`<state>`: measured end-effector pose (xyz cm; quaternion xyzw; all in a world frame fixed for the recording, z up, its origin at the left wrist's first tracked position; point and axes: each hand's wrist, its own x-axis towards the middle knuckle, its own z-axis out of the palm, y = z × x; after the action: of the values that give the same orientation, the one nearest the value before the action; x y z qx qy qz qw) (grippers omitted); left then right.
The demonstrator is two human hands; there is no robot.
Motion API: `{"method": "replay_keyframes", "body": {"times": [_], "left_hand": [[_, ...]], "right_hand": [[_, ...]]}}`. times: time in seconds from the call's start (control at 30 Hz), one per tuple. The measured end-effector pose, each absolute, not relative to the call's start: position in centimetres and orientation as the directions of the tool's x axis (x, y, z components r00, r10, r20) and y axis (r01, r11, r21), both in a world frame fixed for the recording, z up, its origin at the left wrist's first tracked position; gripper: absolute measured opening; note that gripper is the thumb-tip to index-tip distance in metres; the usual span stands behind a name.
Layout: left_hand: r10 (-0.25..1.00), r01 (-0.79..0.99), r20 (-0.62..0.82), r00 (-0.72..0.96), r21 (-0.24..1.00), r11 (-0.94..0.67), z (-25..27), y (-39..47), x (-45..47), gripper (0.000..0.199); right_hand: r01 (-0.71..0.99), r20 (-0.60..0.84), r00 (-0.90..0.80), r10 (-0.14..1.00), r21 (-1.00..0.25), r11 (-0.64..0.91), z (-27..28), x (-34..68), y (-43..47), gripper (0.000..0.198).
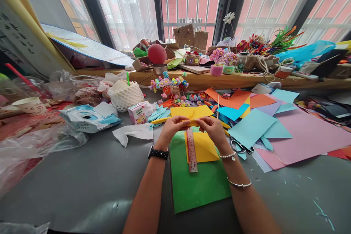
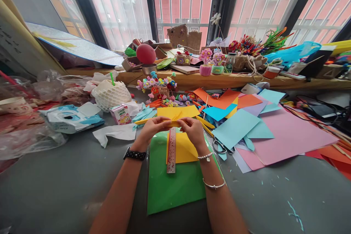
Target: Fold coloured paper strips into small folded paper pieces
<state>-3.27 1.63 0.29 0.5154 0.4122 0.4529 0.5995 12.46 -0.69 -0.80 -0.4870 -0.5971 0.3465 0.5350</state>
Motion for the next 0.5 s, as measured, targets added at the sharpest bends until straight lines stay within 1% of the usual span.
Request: {"method": "replay_keyframes", "body": {"times": [0.07,0.2,0.3,0.37,0.5], "left_hand": [[0.968,-0.112,-0.024,0.25,0.992,0.053,0.3,1.59,-3.25,0.026],[0.98,-0.082,0.037,0.197,0.996,-0.021,0.4,1.44,-3.0,0.023],[0.975,-0.031,0.052,0.217,0.998,-0.046,0.5,1.29,-2.84,0.022],[0.972,-0.02,0.038,0.23,0.999,-0.034,0.51,1.23,-2.8,0.022],[0.969,-0.056,-0.018,0.246,0.998,0.033,0.32,1.29,-2.74,0.027]], "right_hand": [[0.207,0.302,0.036,0.953,-0.935,0.289,-0.84,12.45,-0.68,0.029],[0.173,0.281,0.0,0.96,-0.945,0.277,-0.87,12.3,-0.78,0.031],[0.157,0.265,-0.002,0.964,-0.952,0.262,-0.8,12.07,-0.89,0.032],[0.161,0.259,0.008,0.966,-0.954,0.254,-0.77,11.92,-0.92,0.032],[0.203,0.276,0.072,0.958,-0.945,0.257,-0.95,11.63,-0.87,0.033]]}}
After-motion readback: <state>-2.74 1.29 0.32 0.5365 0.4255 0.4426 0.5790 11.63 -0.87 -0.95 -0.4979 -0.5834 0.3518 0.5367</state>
